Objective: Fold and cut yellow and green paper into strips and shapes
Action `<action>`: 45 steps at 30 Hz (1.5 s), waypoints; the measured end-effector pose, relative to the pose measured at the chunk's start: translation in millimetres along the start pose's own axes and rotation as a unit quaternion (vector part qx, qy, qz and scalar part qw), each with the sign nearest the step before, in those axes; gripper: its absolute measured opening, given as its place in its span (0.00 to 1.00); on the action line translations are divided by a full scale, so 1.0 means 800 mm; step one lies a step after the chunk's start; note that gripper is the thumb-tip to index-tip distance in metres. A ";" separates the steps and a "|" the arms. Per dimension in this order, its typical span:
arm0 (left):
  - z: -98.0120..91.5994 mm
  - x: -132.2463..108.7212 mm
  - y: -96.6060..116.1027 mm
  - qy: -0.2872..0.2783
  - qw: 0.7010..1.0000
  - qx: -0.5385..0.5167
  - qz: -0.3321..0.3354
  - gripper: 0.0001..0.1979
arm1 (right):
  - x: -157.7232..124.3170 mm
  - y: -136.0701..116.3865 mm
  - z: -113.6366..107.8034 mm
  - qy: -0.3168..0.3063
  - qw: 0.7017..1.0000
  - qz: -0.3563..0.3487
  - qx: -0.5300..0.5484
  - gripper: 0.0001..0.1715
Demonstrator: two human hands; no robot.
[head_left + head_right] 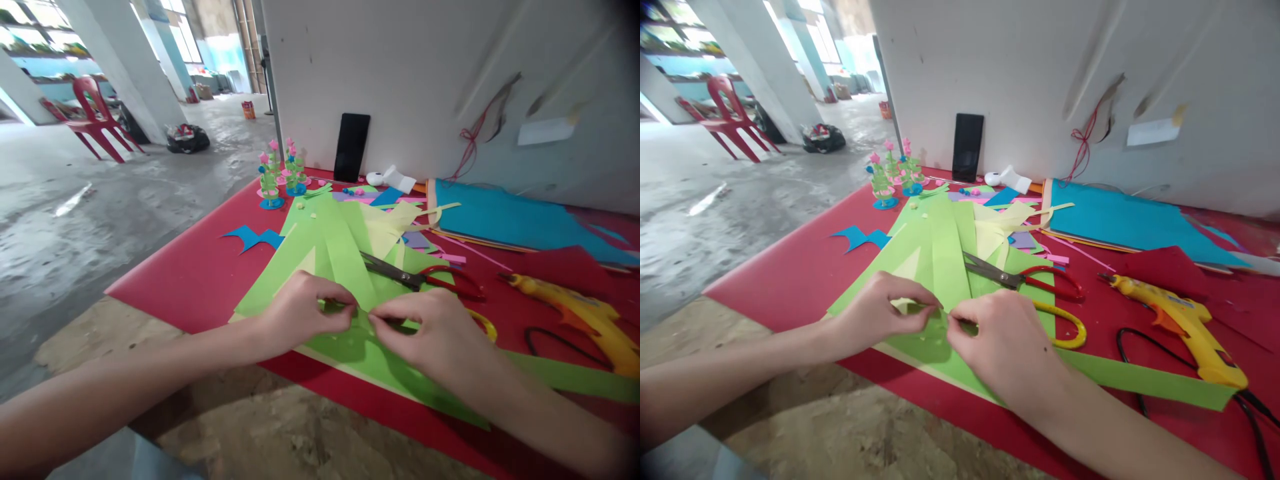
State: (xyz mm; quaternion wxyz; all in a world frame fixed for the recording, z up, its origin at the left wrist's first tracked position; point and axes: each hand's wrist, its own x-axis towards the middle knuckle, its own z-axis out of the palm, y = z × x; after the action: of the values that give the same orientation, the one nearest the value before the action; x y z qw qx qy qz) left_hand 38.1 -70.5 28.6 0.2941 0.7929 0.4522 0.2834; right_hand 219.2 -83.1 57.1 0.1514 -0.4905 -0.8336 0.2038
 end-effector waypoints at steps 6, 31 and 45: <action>-0.033 0.026 -0.032 0.048 0.997 -0.010 -0.064 0.07 | 0.009 0.013 -0.032 0.011 0.998 0.056 0.008 0.12; -0.039 0.018 -0.011 -0.094 0.972 -0.195 -0.089 0.09 | 0.020 0.032 -0.052 -0.104 0.982 0.137 0.078 0.13; -0.078 0.037 -0.044 -0.124 0.967 -0.196 -0.110 0.07 | 0.029 0.038 -0.076 -0.140 0.974 0.171 0.047 0.12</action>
State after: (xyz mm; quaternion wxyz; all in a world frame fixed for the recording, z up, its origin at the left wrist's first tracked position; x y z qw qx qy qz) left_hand -13.2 -16.3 49.9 0.5266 0.6942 0.4322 0.2323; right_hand 259.2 -37.9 96.4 0.0187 -0.5845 -0.7400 0.3322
